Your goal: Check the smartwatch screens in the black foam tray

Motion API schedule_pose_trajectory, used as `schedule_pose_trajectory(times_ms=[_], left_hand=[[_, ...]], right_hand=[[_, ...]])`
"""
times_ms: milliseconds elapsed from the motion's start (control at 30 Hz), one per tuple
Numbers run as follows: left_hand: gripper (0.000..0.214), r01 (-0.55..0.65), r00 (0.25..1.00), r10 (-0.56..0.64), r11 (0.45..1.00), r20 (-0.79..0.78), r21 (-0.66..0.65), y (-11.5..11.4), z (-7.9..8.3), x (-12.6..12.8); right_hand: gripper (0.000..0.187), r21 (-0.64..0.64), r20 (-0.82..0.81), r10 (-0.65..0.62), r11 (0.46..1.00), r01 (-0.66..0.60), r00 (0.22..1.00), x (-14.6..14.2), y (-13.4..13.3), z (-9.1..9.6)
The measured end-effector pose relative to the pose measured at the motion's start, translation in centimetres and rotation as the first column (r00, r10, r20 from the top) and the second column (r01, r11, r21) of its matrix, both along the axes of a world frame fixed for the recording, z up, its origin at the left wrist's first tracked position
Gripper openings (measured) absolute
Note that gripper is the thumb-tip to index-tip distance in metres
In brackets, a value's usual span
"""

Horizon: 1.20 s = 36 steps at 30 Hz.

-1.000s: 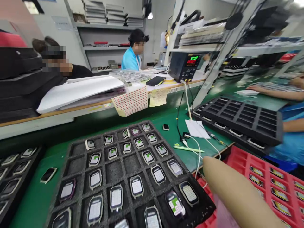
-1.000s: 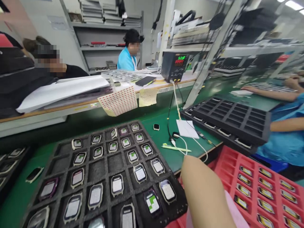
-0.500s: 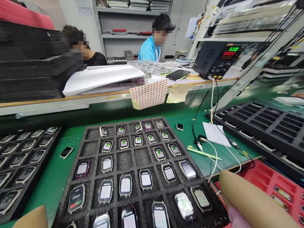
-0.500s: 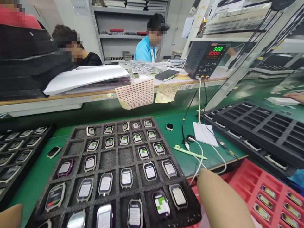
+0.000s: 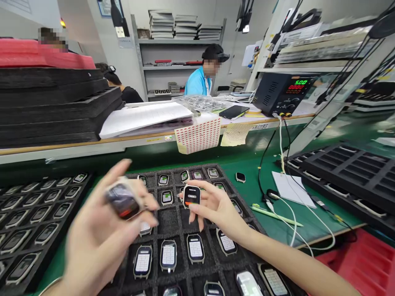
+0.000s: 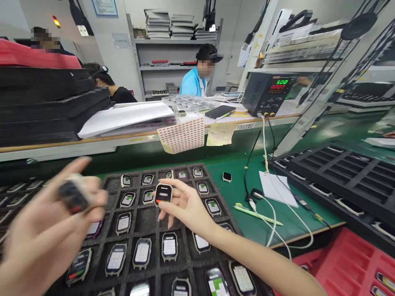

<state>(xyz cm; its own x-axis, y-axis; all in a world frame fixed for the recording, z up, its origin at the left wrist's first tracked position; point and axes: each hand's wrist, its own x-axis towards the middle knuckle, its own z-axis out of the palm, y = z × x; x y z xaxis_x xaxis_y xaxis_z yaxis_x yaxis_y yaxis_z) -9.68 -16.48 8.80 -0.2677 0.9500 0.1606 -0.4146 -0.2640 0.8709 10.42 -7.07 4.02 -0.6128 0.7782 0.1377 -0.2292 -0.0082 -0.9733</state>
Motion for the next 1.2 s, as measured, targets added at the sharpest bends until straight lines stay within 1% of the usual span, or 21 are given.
schedule_pose_trajectory(times_ms=[33,67,100,167,233,300,367,500,600,733,833,900,1000,1067,1200], left_hand=[[0.073,0.073,0.997,-0.074,0.997,-0.008,-0.030,0.6,-0.2,0.5],[0.070,0.177,0.984,-0.179,0.981,-0.012,-0.074,1.4,-0.6,0.9],[0.068,0.223,0.975,-0.224,0.968,0.003,-0.119,2.2,-1.2,1.3],[0.067,0.270,0.962,-0.270,0.945,0.026,-0.186,3.6,-2.9,1.8],[0.070,0.305,0.952,-0.304,0.929,0.040,-0.209,4.5,-4.4,1.9],[0.071,0.335,0.942,-0.332,0.921,0.049,-0.198,4.7,-5.4,1.8],[0.071,0.359,0.933,-0.356,0.918,0.052,-0.167,4.6,-5.9,1.6],[0.066,0.402,0.915,-0.402,0.906,0.033,-0.134,4.2,-6.2,1.6],[0.058,0.394,0.918,-0.398,0.907,0.009,-0.149,4.2,-6.3,1.8],[0.059,0.374,0.925,-0.379,0.917,-0.015,-0.137,4.3,-6.5,1.8],[0.061,0.362,0.930,-0.366,0.925,-0.019,-0.114,4.3,-6.8,1.6],[0.063,0.374,0.926,-0.376,0.922,-0.007,-0.096,4.2,-6.8,1.4],[0.072,0.394,0.919,-0.395,0.917,-0.001,-0.067,4.1,-6.6,1.4],[0.075,0.377,0.925,-0.379,0.923,-0.020,-0.076,4.0,-6.5,1.5],[0.072,0.331,0.940,-0.339,0.935,-0.047,-0.125,4.0,-6.3,1.8]], right_hand=[[0.047,0.004,0.002,0.002,1.000,-0.002,1.000,0.1,0.0,-0.2],[0.048,0.008,-0.001,0.002,1.000,-0.002,1.000,0.2,0.0,-0.4],[0.048,0.010,-0.004,0.002,1.000,-0.002,1.000,0.3,0.1,-0.4],[0.047,0.011,-0.005,-0.001,1.000,0.001,1.000,0.4,0.1,-0.5],[0.045,0.019,0.003,-0.020,1.000,0.020,1.000,0.5,0.2,-0.5],[0.040,0.034,0.028,-0.056,0.998,0.055,0.998,0.5,0.2,-0.6],[0.035,0.058,0.072,-0.101,0.994,0.097,0.992,0.5,0.3,-0.7],[0.030,0.114,0.147,-0.161,0.983,0.145,0.976,0.5,0.4,-0.8],[0.030,0.115,0.153,-0.151,0.984,0.134,0.977,0.6,0.3,-0.6],[0.036,0.086,0.100,-0.057,0.995,0.049,0.993,1.1,0.1,-0.5],[0.049,0.058,0.053,0.038,0.997,-0.041,0.998,1.2,0.2,-0.6],[0.054,0.046,0.045,0.062,0.997,-0.064,0.997,1.1,0.2,-0.7],[0.051,0.045,0.066,0.014,0.999,-0.017,0.998,0.8,0.0,-0.7],[0.049,0.044,0.067,-0.014,0.999,0.011,0.998,0.8,-0.1,-0.6],[0.044,0.031,0.017,0.004,0.999,-0.005,1.000,1.0,0.0,-0.6]])
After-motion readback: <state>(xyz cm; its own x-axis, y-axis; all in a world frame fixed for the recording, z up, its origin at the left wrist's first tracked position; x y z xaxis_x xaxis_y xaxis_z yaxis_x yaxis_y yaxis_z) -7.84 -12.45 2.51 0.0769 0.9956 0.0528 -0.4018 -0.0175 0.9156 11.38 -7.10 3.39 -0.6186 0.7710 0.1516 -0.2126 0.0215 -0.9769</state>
